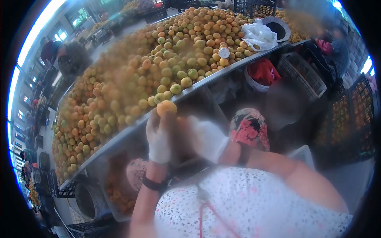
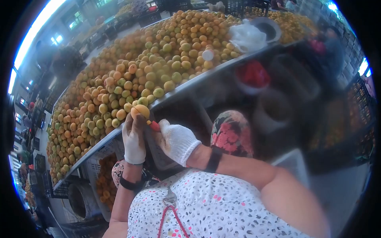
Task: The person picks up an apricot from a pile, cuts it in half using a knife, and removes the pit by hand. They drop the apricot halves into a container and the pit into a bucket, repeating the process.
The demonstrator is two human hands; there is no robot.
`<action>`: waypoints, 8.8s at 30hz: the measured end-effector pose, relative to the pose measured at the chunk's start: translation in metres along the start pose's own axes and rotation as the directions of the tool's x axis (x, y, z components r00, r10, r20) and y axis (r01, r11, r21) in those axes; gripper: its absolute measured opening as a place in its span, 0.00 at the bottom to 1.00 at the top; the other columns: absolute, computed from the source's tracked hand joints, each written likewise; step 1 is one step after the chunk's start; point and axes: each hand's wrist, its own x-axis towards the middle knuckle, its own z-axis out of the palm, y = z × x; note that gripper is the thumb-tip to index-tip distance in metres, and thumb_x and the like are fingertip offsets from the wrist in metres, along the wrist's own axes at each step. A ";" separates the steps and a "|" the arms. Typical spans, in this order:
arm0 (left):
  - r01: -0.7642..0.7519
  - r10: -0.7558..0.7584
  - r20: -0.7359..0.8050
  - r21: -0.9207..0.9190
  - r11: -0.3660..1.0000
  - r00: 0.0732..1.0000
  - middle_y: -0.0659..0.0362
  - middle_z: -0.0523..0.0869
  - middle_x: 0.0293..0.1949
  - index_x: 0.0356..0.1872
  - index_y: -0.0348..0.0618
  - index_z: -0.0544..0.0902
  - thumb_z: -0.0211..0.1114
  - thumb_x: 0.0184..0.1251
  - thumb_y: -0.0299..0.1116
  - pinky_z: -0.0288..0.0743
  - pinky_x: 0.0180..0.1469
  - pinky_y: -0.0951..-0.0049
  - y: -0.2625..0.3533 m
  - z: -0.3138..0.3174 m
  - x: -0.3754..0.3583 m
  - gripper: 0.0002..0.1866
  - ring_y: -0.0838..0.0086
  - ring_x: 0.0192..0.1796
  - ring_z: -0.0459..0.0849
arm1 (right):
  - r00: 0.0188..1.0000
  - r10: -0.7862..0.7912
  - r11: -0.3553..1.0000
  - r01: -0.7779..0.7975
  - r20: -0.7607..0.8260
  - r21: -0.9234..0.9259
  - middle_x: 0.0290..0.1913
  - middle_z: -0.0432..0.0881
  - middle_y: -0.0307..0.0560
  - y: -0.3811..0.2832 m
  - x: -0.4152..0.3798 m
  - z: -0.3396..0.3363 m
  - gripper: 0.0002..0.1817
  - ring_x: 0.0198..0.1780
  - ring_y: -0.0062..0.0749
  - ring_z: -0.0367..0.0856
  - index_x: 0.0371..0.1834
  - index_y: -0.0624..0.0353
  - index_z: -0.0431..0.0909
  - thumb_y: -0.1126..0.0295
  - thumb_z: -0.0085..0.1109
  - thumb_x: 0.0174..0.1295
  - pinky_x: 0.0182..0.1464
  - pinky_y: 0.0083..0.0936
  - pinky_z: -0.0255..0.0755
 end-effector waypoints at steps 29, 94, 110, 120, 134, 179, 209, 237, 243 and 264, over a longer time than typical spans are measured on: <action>0.050 -0.035 0.063 -0.261 0.964 0.997 0.53 0.76 0.64 0.71 0.40 0.67 0.48 0.82 0.50 0.72 0.65 0.64 -0.011 0.029 -0.040 0.28 0.66 0.63 0.78 | 0.969 0.006 0.941 0.078 -0.246 0.329 0.29 0.81 0.56 -0.055 0.028 -0.060 0.09 0.32 0.52 0.83 0.41 0.60 0.76 0.65 0.61 0.69 0.33 0.34 0.75; 0.327 -0.329 0.147 -0.730 0.601 0.933 0.55 0.85 0.53 0.56 0.36 0.80 0.63 0.73 0.33 0.78 0.61 0.66 -0.011 -0.004 -0.020 0.16 0.68 0.57 0.83 | 0.948 -0.314 0.950 0.314 -0.048 -0.003 0.38 0.82 0.51 -0.032 0.012 -0.046 0.13 0.36 0.50 0.84 0.45 0.54 0.81 0.71 0.67 0.55 0.35 0.38 0.79; 0.288 -0.288 0.126 -0.714 0.638 0.949 0.54 0.84 0.47 0.55 0.41 0.78 0.63 0.72 0.36 0.79 0.47 0.64 0.006 -0.002 -0.034 0.15 0.66 0.46 0.83 | 0.991 -0.008 0.920 0.058 -0.130 0.388 0.29 0.80 0.51 -0.051 0.006 -0.075 0.08 0.28 0.40 0.80 0.41 0.61 0.79 0.71 0.66 0.63 0.35 0.30 0.75; 0.265 -0.212 0.160 -0.641 0.720 0.964 0.49 0.82 0.43 0.52 0.40 0.75 0.67 0.66 0.37 0.77 0.43 0.64 0.017 0.010 -0.033 0.18 0.62 0.44 0.83 | 0.971 -0.126 0.988 0.105 -0.202 -0.110 0.31 0.85 0.53 -0.033 0.012 -0.099 0.09 0.29 0.37 0.85 0.38 0.61 0.83 0.66 0.68 0.64 0.32 0.28 0.74; 0.295 -0.209 0.218 -0.516 0.804 0.953 0.52 0.80 0.47 0.70 0.42 0.67 0.62 0.69 0.34 0.81 0.38 0.65 0.017 0.019 -0.032 0.29 0.66 0.41 0.84 | 0.957 0.288 0.599 -0.146 -0.042 0.788 0.31 0.80 0.35 -0.056 0.013 -0.103 0.07 0.30 0.12 0.75 0.42 0.63 0.82 0.70 0.65 0.68 0.30 0.14 0.67; 0.393 -0.271 0.361 -0.326 0.860 0.892 0.60 0.79 0.48 0.60 0.39 0.73 0.66 0.63 0.25 0.74 0.57 0.77 -0.069 0.029 0.003 0.23 0.78 0.49 0.80 | 0.489 0.539 -0.553 -0.409 0.686 0.726 0.29 0.80 0.38 0.041 0.028 -0.051 0.16 0.13 0.21 0.62 0.25 0.47 0.73 0.55 0.53 0.72 0.12 0.18 0.54; -0.208 0.367 0.364 0.892 -0.400 0.856 0.50 0.84 0.50 0.50 0.33 0.82 0.63 0.71 0.34 0.77 0.51 0.68 0.004 -0.340 0.059 0.14 0.67 0.48 0.83 | 0.698 0.638 0.246 -0.586 0.327 0.772 0.32 0.84 0.47 0.040 0.026 -0.056 0.07 0.21 0.25 0.80 0.40 0.61 0.79 0.70 0.63 0.64 0.22 0.21 0.73; 0.139 -0.112 0.174 -0.151 0.979 0.978 0.54 0.76 0.49 0.62 0.34 0.70 0.65 0.59 0.30 0.81 0.54 0.62 -0.013 -0.043 0.139 0.28 0.67 0.48 0.80 | 0.792 0.476 0.269 -0.546 0.383 0.794 0.27 0.72 0.34 0.052 0.041 -0.053 0.05 0.28 0.16 0.71 0.49 0.57 0.73 0.71 0.52 0.74 0.32 0.17 0.69; 0.269 -0.212 0.213 -0.290 0.919 0.954 0.57 0.80 0.46 0.64 0.36 0.71 0.63 0.62 0.24 0.80 0.46 0.73 0.001 -0.011 0.032 0.26 0.73 0.45 0.83 | 0.977 0.171 0.699 -0.210 0.125 0.684 0.28 0.74 0.37 0.022 0.025 -0.054 0.09 0.31 0.17 0.71 0.49 0.60 0.75 0.66 0.55 0.75 0.32 0.21 0.67; 0.084 -0.093 0.154 0.066 0.994 0.984 0.57 0.77 0.49 0.58 0.35 0.71 0.60 0.48 0.19 0.76 0.53 0.78 0.031 0.010 -0.018 0.29 0.76 0.49 0.79 | 0.998 -0.046 0.996 0.048 -0.030 0.074 0.22 0.79 0.60 -0.023 0.006 -0.059 0.17 0.27 0.58 0.82 0.39 0.62 0.71 0.56 0.54 0.73 0.25 0.45 0.71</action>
